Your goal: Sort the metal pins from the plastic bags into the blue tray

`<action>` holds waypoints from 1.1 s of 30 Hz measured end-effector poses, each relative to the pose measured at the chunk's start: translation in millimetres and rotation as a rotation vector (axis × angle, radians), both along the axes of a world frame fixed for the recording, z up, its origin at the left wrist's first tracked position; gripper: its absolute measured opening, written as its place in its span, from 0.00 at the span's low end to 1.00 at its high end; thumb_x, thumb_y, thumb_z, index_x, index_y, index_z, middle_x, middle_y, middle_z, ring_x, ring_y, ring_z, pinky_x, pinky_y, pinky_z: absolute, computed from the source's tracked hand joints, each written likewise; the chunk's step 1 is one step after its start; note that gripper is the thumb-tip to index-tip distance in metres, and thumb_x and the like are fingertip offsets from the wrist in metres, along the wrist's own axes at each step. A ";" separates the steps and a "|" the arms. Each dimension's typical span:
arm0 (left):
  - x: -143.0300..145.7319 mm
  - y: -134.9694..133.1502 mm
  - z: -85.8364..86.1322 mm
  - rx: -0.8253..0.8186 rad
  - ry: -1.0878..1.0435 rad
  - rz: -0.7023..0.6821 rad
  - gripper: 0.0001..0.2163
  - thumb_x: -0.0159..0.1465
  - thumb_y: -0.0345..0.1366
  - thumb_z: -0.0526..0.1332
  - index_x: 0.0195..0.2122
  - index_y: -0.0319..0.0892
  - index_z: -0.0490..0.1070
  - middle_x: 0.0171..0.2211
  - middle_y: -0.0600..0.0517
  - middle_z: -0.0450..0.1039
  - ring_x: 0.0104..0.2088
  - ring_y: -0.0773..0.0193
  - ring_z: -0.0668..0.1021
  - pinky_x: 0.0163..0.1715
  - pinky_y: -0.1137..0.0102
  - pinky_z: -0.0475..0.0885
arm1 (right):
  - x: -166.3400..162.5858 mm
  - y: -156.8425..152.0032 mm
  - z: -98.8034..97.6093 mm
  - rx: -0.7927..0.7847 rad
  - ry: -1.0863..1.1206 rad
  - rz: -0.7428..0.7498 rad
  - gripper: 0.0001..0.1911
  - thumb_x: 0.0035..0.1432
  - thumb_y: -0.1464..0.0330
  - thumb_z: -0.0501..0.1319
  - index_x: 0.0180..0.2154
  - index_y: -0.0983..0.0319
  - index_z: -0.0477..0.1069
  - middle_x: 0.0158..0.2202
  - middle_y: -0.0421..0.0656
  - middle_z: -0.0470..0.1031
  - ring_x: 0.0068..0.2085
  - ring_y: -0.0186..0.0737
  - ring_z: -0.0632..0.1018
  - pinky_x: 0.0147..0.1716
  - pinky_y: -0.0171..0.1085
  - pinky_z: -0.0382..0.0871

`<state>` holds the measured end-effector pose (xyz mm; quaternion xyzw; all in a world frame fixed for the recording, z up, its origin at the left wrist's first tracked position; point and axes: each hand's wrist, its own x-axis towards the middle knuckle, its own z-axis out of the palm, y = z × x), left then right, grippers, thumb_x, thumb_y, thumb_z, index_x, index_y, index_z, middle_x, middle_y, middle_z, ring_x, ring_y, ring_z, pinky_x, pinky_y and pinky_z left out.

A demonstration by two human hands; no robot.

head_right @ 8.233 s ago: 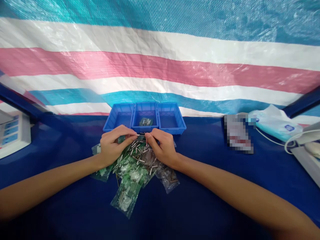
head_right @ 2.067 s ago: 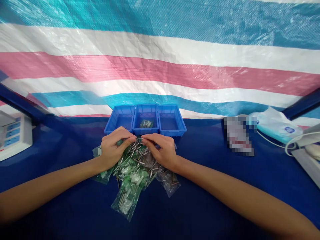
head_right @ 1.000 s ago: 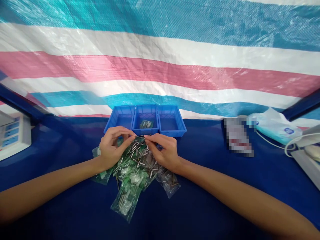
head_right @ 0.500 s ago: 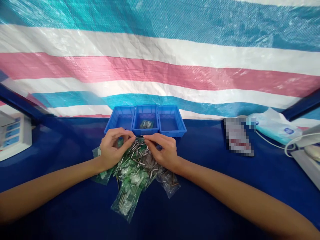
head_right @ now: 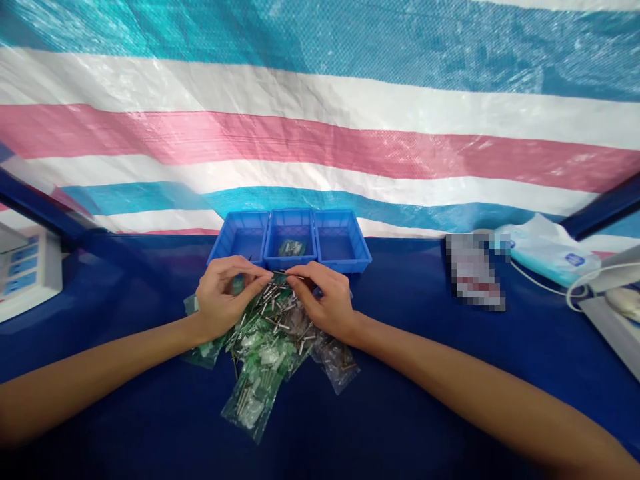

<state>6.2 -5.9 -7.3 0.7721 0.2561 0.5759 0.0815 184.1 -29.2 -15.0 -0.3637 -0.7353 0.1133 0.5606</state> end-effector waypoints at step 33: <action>-0.7 -0.3 -1.2 0.043 0.063 0.120 0.05 0.54 0.29 0.66 0.31 0.42 0.73 0.34 0.55 0.70 0.23 0.76 0.71 0.23 0.78 0.71 | -0.9 0.9 -1.6 0.017 -0.051 0.080 0.06 0.56 0.75 0.58 0.35 0.64 0.73 0.21 0.37 0.66 0.20 0.27 0.64 0.19 0.30 0.60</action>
